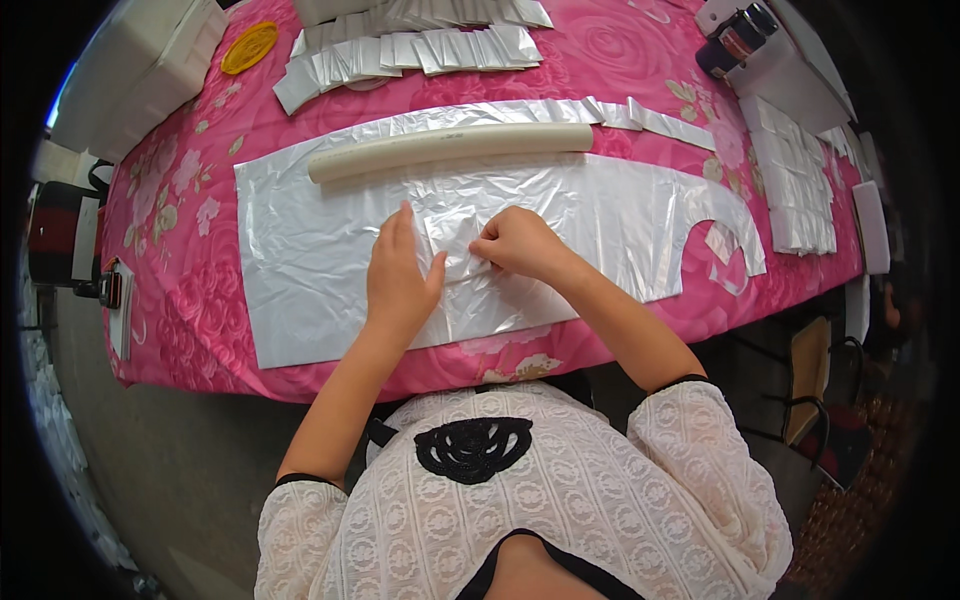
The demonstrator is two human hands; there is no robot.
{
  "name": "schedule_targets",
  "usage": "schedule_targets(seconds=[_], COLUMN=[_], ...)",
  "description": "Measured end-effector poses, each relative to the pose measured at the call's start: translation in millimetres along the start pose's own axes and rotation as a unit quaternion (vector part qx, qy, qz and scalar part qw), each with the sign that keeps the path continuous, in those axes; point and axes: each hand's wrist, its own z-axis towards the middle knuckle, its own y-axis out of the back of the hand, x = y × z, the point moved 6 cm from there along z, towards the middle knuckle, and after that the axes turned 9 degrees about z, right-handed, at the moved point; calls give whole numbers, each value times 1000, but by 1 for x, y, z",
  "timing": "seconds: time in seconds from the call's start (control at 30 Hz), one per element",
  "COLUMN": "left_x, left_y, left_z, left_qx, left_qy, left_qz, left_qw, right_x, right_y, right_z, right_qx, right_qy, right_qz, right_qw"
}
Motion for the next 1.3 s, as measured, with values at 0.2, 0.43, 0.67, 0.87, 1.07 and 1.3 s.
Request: schedule_targets(seconds=[0.2,0.43,0.67,0.87,1.07,1.3], left_x=[-31,-30,11,49,58,58], left_y=[-38,-44,8,18,-2,-4], left_z=[-13,-16,-40,-167,-212,-193], left_qx=[124,171,13,258,217,203], left_qy=[-104,-103,60,422,483,447], left_qz=[53,114,-215,-447,-526,-522], left_qw=[985,973,975,745,666,697], right_x=[0,22,42,16,25,19], right_y=[1,-1,-45,-90,-158,-169], right_z=[-1,-29,1,-1,-58,-90], right_qx=[-18,-161,-116,-123,2,22], right_qy=[5,135,407,355,320,353], right_qz=[-1,-264,-312,-221,-134,-55], right_qw=[1000,941,851,900,938,934])
